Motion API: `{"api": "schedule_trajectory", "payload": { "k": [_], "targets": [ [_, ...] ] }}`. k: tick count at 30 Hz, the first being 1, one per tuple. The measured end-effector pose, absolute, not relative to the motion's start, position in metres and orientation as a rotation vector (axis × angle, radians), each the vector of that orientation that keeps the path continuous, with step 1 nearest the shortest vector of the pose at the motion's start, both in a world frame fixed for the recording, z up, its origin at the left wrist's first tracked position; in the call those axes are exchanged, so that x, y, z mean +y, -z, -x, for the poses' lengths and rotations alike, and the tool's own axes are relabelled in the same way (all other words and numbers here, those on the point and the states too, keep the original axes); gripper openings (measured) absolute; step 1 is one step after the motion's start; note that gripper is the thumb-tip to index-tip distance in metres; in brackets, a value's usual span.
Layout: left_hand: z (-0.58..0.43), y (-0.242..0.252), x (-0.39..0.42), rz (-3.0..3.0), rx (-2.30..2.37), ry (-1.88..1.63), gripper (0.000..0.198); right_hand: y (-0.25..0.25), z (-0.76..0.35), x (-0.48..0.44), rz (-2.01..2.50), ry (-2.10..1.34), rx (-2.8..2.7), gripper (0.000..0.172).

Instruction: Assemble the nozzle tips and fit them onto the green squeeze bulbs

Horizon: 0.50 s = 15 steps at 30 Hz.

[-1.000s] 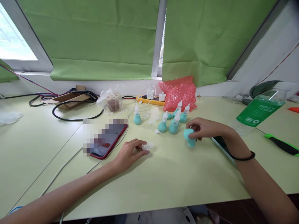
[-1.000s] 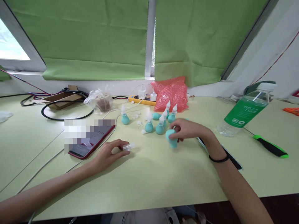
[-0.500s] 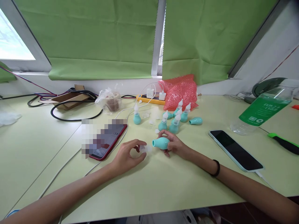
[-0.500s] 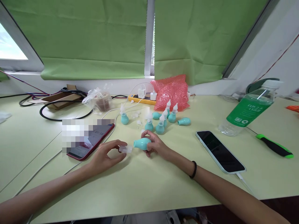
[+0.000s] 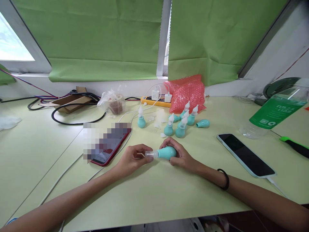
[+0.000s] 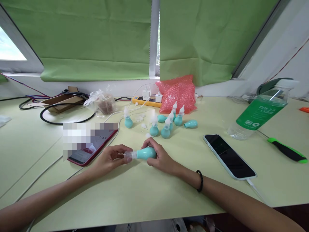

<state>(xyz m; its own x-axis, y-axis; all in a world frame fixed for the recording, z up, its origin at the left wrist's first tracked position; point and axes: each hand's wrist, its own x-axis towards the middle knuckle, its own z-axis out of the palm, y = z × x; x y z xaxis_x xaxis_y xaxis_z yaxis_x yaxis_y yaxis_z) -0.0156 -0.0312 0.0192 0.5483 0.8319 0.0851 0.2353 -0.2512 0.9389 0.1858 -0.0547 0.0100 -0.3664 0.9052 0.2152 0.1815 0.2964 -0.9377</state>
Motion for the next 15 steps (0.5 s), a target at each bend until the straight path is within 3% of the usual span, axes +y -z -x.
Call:
{"api": "schedule_trajectory", "payload": {
  "k": [10, 15],
  "targets": [
    [0.014, -0.02, -0.031, -1.539, 0.88, -0.615, 0.024, -0.003, -0.176, -0.06, 0.946, -0.451, -2.068, 0.024],
    [0.012, -0.028, -0.038, -1.52, 0.879, -0.591, 0.017, 0.004, -0.18, -0.059, 0.852, -0.25, -2.16, 0.029]
  ]
}}
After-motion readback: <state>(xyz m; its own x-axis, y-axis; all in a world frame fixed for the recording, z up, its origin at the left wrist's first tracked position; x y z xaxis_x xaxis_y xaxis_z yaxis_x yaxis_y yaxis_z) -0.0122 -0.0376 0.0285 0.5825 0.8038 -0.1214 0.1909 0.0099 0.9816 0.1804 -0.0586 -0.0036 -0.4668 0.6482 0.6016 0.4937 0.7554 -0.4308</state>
